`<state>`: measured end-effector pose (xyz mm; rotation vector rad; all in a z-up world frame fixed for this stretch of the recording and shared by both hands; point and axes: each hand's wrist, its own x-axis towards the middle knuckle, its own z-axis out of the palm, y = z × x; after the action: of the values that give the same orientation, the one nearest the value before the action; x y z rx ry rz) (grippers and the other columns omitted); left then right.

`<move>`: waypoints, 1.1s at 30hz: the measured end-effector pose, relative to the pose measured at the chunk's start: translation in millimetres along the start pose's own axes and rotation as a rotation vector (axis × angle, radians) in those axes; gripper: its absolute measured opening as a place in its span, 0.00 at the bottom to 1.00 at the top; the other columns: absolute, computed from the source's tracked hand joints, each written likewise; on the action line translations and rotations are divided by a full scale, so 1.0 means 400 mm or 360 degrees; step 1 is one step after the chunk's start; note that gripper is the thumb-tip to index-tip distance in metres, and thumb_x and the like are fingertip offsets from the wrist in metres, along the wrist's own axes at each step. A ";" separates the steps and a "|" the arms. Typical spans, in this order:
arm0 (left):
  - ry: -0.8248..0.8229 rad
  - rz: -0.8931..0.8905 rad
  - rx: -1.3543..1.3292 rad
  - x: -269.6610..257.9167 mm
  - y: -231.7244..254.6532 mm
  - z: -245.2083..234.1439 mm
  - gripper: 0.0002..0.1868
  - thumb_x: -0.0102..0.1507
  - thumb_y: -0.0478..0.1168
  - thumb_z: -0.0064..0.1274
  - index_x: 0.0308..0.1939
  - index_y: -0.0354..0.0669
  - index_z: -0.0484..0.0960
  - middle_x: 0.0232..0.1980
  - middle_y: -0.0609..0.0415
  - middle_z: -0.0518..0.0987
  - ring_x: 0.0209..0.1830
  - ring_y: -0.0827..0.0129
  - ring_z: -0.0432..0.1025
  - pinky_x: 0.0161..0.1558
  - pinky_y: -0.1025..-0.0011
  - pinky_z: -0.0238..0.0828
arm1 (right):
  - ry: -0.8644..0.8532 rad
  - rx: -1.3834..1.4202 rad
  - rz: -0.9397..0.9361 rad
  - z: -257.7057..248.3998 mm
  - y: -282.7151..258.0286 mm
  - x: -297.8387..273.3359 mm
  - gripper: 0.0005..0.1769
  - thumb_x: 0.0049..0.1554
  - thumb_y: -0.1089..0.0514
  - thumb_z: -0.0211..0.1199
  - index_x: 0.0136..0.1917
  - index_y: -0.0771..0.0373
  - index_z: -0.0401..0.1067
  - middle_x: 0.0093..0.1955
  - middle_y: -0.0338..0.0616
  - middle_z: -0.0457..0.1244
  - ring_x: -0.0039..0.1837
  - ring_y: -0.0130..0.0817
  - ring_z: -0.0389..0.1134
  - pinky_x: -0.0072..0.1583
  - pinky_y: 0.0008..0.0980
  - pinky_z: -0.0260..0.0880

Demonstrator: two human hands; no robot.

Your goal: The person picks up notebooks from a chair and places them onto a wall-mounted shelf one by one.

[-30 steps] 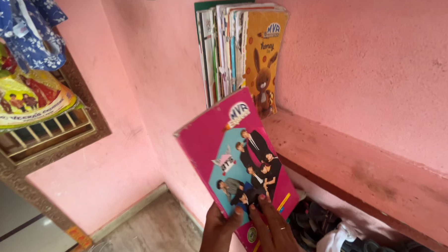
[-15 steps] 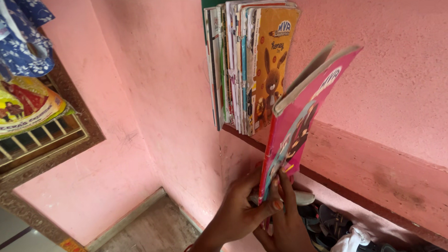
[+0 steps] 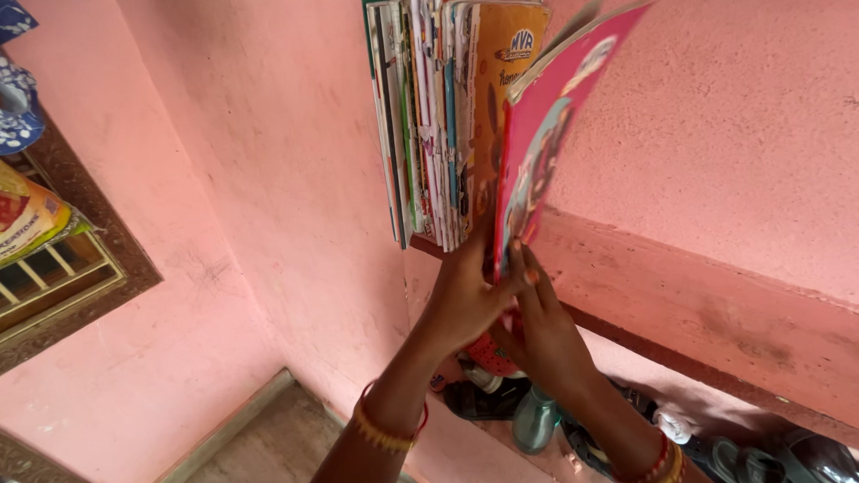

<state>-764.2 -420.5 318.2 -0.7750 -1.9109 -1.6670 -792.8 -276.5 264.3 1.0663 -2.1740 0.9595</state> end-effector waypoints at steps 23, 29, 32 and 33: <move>0.0278 -0.0079 0.0758 0.053 -0.104 -0.059 0.34 0.60 0.35 0.63 0.70 0.41 0.71 0.59 0.39 0.78 0.50 0.56 0.80 0.50 0.65 0.78 | 0.0144 0.0144 0.0212 0.155 0.154 0.179 0.39 0.55 0.68 0.62 0.77 0.64 0.56 0.53 0.59 0.69 0.48 0.55 0.73 0.44 0.43 0.75; 0.0233 -0.0358 0.0720 0.038 -0.101 -0.063 0.30 0.61 0.36 0.60 0.68 0.42 0.74 0.50 0.42 0.82 0.46 0.58 0.81 0.48 0.66 0.79 | 0.0211 0.0053 0.0046 0.212 0.232 0.202 0.55 0.48 0.67 0.70 0.83 0.62 0.46 0.55 0.57 0.68 0.49 0.50 0.73 0.48 0.38 0.75; 0.0268 -0.0238 0.0749 0.028 -0.135 -0.074 0.27 0.61 0.35 0.61 0.65 0.40 0.76 0.53 0.43 0.82 0.50 0.59 0.81 0.50 0.66 0.78 | 0.0199 0.0053 -0.0019 0.223 0.247 0.214 0.60 0.45 0.68 0.72 0.83 0.62 0.42 0.60 0.56 0.66 0.49 0.45 0.73 0.48 0.34 0.76; 0.0275 -0.0209 0.0769 0.025 -0.148 -0.076 0.26 0.61 0.35 0.61 0.64 0.39 0.77 0.54 0.43 0.82 0.51 0.59 0.80 0.50 0.66 0.78 | 0.0174 0.0045 0.0004 0.226 0.249 0.214 0.61 0.44 0.68 0.72 0.83 0.61 0.43 0.63 0.57 0.65 0.49 0.45 0.73 0.48 0.35 0.76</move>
<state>-812.5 -455.3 287.0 -0.3106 -2.1481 -1.2118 -934.9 -342.1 233.8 0.9998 -2.0795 1.0281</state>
